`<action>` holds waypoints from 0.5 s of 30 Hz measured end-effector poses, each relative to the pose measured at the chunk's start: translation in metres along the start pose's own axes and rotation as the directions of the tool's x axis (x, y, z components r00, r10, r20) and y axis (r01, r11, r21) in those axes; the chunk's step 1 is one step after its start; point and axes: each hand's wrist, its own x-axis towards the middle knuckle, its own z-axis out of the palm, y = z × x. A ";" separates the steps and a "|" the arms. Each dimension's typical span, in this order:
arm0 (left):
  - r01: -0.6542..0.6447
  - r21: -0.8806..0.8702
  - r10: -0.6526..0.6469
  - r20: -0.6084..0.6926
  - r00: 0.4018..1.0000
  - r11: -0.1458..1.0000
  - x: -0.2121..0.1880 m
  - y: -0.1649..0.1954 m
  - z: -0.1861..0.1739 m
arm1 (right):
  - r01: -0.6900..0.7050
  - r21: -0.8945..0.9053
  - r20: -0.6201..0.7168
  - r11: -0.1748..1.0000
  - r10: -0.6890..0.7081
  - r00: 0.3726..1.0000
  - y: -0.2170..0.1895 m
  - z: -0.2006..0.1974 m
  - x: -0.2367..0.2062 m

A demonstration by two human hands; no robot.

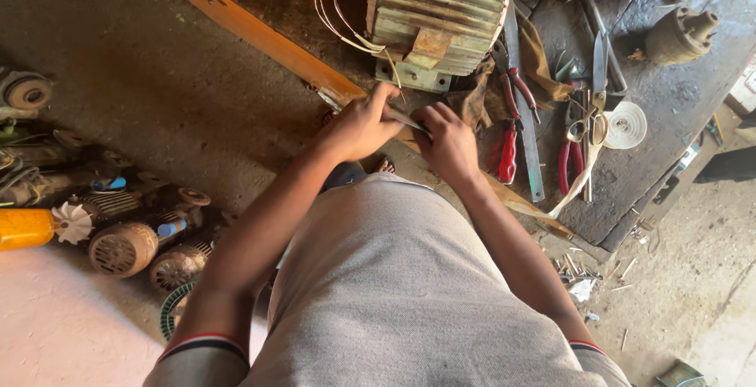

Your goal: The person works at a cluttered workbench on an electric motor, cutting and stripping insulation from copper wires by hand and with pliers, repositioning the motor housing, and arranging the motor's lead wires near the wound stator. They handle the motor body, pull and sort wires, and set tools down on the bench.

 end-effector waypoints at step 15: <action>-0.181 0.352 0.308 -0.351 0.884 0.918 -0.051 -0.021 -0.015 | 0.297 -0.068 -0.101 0.952 -0.303 0.948 -0.031 0.005 0.008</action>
